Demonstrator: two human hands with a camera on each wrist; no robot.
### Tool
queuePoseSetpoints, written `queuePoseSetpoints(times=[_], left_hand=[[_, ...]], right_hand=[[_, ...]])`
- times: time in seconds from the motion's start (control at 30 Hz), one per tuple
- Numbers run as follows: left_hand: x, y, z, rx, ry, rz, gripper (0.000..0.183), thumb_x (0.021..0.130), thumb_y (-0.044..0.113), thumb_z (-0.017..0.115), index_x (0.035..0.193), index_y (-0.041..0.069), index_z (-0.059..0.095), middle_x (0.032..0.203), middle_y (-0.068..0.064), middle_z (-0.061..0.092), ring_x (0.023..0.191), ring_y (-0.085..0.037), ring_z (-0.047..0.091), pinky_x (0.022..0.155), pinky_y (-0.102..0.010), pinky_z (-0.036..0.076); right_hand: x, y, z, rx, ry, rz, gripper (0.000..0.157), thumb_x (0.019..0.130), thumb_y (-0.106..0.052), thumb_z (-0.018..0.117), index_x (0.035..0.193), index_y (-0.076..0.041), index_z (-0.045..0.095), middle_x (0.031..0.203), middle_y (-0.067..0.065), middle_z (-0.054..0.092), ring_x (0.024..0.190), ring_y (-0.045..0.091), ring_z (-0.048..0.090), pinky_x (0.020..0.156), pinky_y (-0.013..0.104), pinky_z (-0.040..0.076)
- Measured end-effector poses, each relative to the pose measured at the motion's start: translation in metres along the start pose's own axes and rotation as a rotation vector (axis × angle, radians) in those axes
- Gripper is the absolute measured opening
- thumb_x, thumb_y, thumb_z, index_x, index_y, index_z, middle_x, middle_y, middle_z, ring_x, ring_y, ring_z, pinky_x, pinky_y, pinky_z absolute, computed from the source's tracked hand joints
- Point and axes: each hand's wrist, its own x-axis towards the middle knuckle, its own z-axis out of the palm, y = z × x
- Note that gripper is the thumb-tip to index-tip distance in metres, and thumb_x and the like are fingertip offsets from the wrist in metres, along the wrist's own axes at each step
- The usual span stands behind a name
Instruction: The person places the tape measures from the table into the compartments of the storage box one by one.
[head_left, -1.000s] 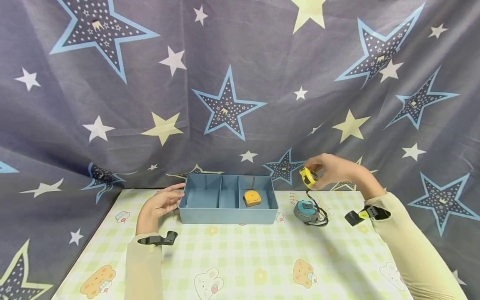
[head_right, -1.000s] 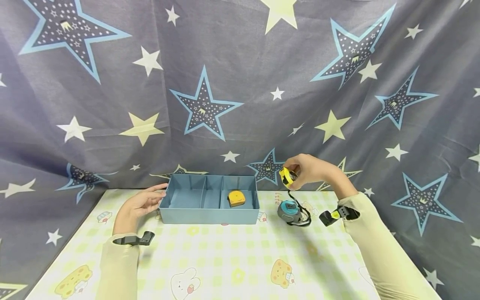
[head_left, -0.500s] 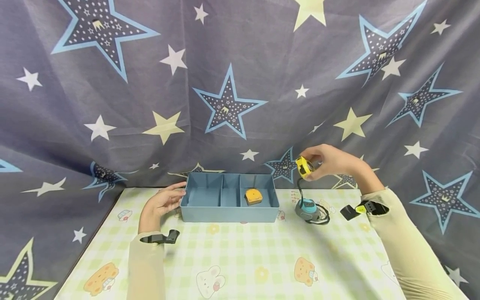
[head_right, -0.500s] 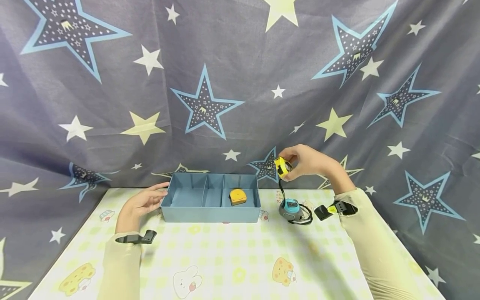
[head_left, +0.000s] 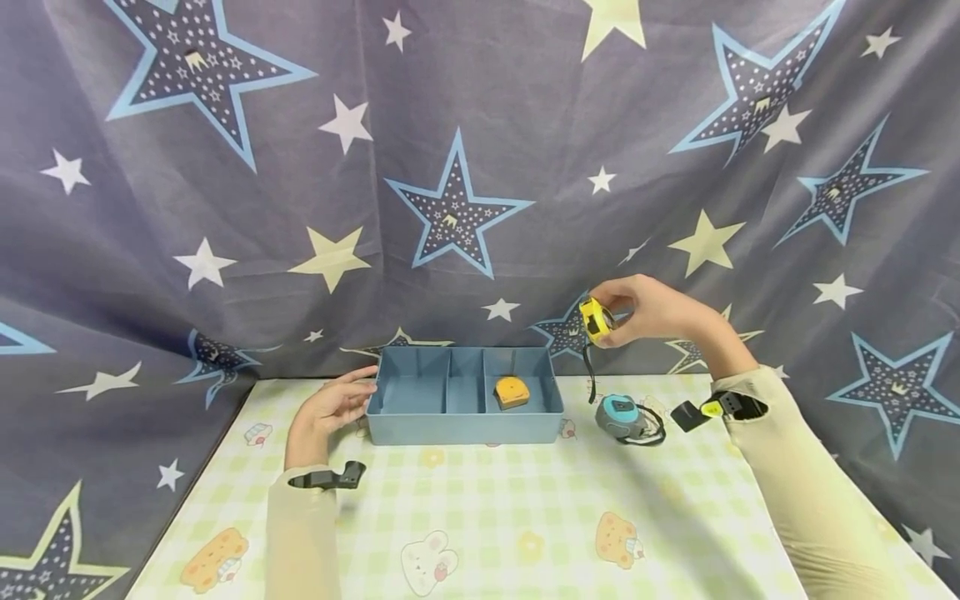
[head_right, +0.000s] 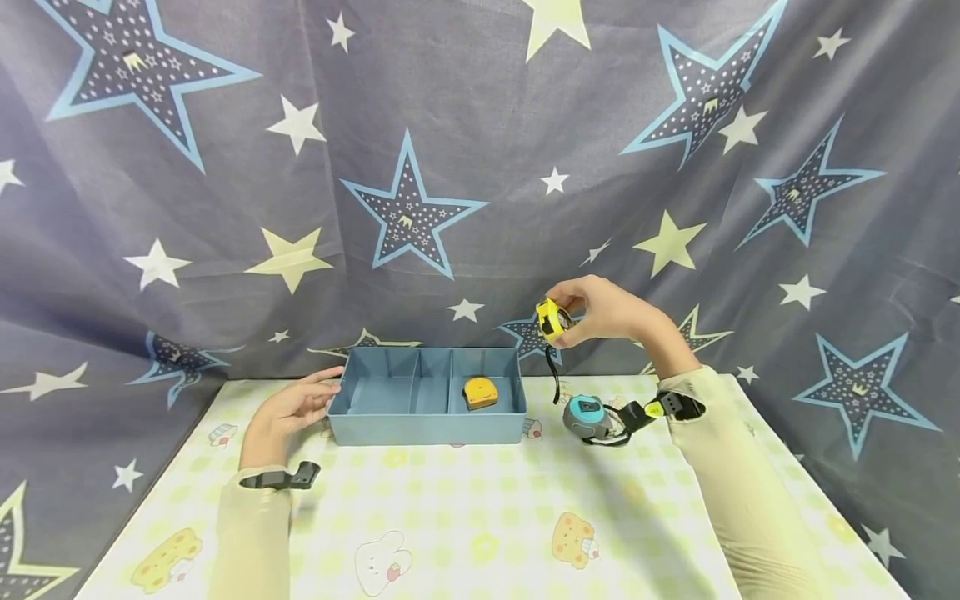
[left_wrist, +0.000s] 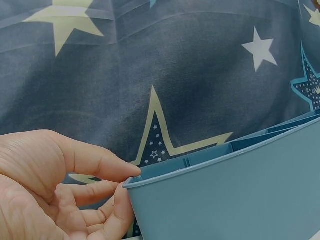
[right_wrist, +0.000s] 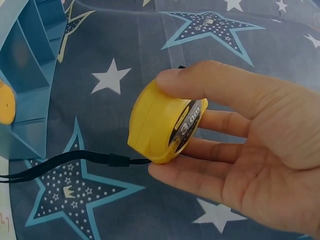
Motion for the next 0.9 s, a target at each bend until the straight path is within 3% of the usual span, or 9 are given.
queuePoseSetpoints(times=[0.27,0.47,0.7,0.9], left_hand=[[-0.008,0.007,0.009,-0.013,0.010,-0.004,0.070,0.103,-0.002,0.050,0.163,0.002,0.013,0.087,0.004,0.060,0.067,-0.002,0.061,0.065,-0.013,0.052],[-0.006,0.006,0.006,0.003,0.022,-0.017,0.071,0.103,-0.002,0.051,0.164,0.003,0.014,0.088,0.004,0.058,0.067,-0.002,0.060,0.065,-0.014,0.052],[-0.005,0.006,0.006,0.004,0.020,-0.014,0.071,0.104,-0.002,0.050,0.164,0.003,0.013,0.087,0.004,0.058,0.067,-0.002,0.060,0.064,-0.013,0.052],[-0.006,0.006,0.007,0.014,0.023,-0.002,0.072,0.103,-0.003,0.051,0.163,0.002,0.013,0.083,0.005,0.060,0.065,-0.002,0.061,0.063,-0.014,0.052]], right_hand=[[0.009,-0.011,0.000,0.045,0.041,-0.003,0.059,0.082,-0.013,0.086,0.135,-0.006,0.061,0.116,0.012,0.069,0.116,0.032,0.068,0.088,0.037,0.061],[0.016,-0.017,0.005,0.101,0.085,-0.024,0.062,0.080,-0.010,0.086,0.137,-0.006,0.061,0.119,0.012,0.069,0.116,0.029,0.068,0.088,0.035,0.061],[0.027,-0.024,0.011,0.134,0.125,-0.050,0.063,0.080,-0.008,0.085,0.138,-0.005,0.060,0.118,0.013,0.069,0.101,0.027,0.073,0.083,0.031,0.062],[0.037,-0.034,0.017,0.163,0.153,-0.092,0.065,0.081,-0.007,0.085,0.140,-0.005,0.059,0.121,0.015,0.067,0.107,0.030,0.072,0.084,0.030,0.062]])
